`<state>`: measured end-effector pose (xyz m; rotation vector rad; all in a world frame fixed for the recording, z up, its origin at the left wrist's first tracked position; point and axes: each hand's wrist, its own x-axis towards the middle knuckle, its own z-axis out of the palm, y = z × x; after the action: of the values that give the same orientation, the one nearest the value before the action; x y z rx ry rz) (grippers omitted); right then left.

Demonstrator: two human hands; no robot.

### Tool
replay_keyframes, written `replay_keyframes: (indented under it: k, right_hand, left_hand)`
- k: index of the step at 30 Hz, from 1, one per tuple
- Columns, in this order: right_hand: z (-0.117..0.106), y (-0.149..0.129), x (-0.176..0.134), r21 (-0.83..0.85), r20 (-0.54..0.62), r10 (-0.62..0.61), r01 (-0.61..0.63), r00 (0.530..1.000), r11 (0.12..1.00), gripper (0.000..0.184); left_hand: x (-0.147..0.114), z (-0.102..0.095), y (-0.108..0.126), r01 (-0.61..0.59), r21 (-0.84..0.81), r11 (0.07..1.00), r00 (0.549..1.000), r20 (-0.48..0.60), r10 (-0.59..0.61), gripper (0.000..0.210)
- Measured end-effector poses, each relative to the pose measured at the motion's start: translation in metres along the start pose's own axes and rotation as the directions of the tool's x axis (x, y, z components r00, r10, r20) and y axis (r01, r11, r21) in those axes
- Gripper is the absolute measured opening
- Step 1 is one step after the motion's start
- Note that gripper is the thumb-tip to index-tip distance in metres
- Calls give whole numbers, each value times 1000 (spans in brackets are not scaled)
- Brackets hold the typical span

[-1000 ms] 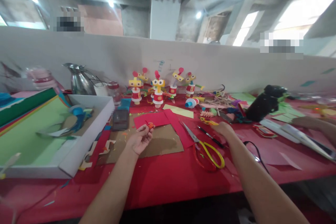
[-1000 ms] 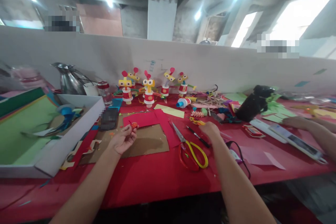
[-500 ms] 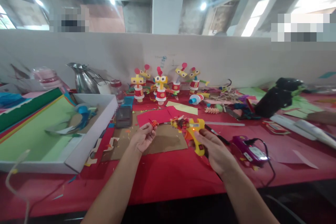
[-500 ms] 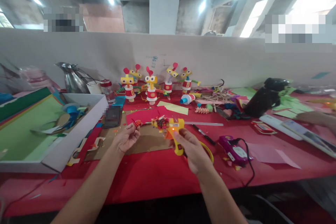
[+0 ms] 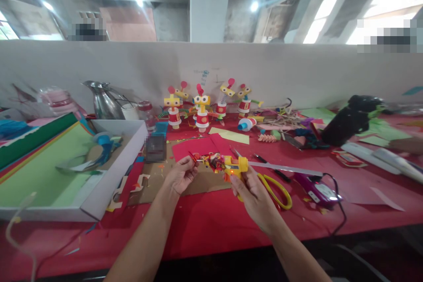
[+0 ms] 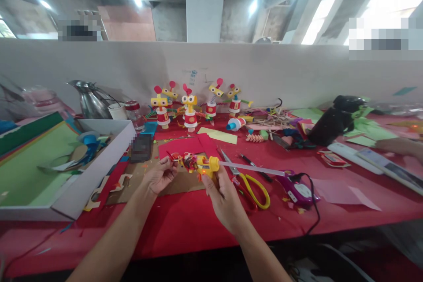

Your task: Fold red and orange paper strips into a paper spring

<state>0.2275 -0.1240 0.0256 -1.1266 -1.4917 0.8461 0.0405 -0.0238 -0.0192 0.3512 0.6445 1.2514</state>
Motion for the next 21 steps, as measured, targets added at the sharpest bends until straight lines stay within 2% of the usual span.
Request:
replay_keyframes:
  k: [14, 21]
  right_hand:
    - [5, -1, -4, -139, -50, -64, 56, 997, 989, 16]
    - [5, -1, -7, -281, -57, -112, 91, 992, 955, 18]
  left_hand:
    - [-1, 0, 0, 1, 14, 1000, 999, 43, -2, 18]
    - [1, -5, -2, 3, 15, 1000, 998, 69, -4, 18]
